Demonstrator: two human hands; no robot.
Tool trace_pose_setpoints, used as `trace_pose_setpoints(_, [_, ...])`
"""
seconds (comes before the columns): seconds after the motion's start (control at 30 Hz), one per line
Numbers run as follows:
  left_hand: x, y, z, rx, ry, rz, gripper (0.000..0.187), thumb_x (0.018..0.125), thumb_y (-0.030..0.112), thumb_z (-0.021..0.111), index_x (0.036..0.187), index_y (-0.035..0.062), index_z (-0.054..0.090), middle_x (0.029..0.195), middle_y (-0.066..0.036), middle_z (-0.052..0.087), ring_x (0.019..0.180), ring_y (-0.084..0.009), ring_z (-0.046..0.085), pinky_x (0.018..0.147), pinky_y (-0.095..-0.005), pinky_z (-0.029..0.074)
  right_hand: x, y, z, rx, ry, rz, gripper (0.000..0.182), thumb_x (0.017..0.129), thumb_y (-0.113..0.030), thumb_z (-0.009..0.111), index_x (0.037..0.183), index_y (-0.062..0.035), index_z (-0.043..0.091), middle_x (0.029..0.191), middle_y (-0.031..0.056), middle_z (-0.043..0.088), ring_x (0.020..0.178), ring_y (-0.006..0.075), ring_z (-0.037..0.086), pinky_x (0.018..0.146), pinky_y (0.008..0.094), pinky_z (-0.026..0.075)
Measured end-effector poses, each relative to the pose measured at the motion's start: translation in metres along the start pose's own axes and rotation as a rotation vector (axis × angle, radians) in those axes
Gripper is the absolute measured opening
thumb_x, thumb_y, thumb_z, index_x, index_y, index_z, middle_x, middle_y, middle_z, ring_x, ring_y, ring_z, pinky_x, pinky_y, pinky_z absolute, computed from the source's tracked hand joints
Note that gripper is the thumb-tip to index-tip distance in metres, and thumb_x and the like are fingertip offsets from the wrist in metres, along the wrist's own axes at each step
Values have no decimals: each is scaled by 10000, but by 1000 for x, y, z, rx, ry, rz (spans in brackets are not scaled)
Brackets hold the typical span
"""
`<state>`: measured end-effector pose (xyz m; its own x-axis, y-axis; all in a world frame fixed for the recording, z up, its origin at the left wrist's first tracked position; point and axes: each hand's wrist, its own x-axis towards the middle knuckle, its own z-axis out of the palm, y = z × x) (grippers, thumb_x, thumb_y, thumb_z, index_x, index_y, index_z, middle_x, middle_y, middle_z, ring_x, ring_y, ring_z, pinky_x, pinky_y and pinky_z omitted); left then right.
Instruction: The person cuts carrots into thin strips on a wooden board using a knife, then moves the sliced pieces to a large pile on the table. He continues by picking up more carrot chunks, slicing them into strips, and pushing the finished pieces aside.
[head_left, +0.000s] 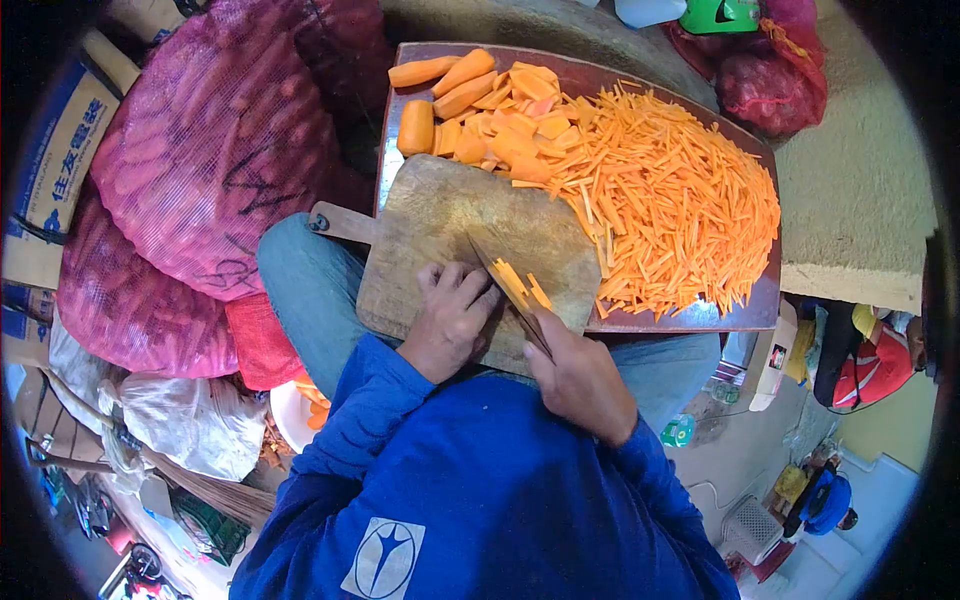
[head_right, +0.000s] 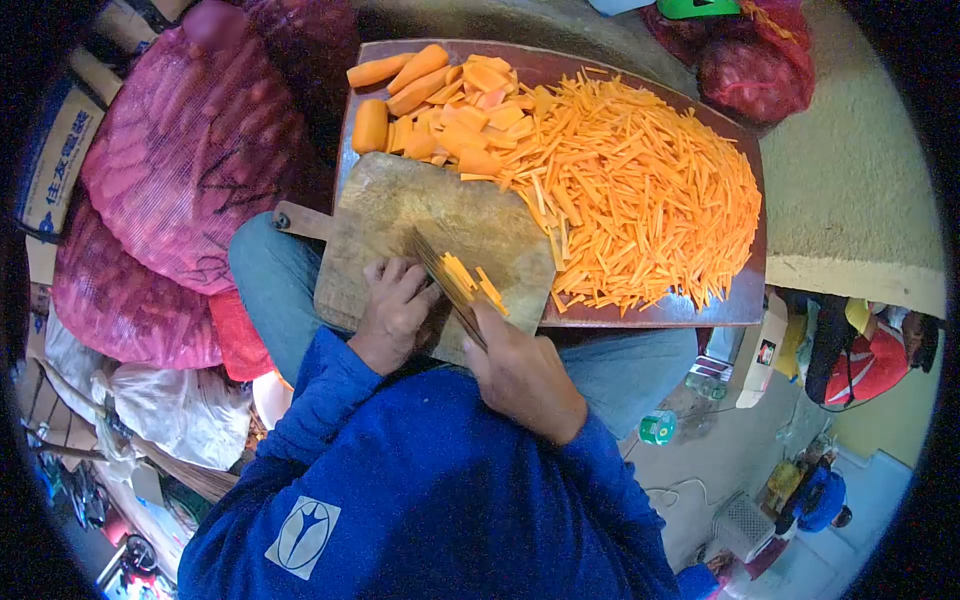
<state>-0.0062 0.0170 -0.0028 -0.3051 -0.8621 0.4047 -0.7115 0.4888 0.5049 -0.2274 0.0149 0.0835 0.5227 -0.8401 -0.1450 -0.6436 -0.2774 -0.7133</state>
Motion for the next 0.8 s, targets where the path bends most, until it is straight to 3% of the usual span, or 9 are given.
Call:
trace_pose_setpoints(0.1, [0,1,2,-9,7,11,366,810,74,801,1167,29,732,1136,-101,667,1102,-310,615,956,-519,399,26,-2,-2,55,-82,52,404,1033,-120,661,1404,8,567,997,308,728,906,509,734,747,546,579])
trace_pose_setpoints(0.8, [-4,-4,7,-1,57,40,386,738,90,782,1113,8,741,1107,-117,658,1062,-321,611,1016,-544,405,9,-3,6,60,-23,17,391,1041,-116,652,1394,26,561,978,313,721,914,525,719,772,542,567])
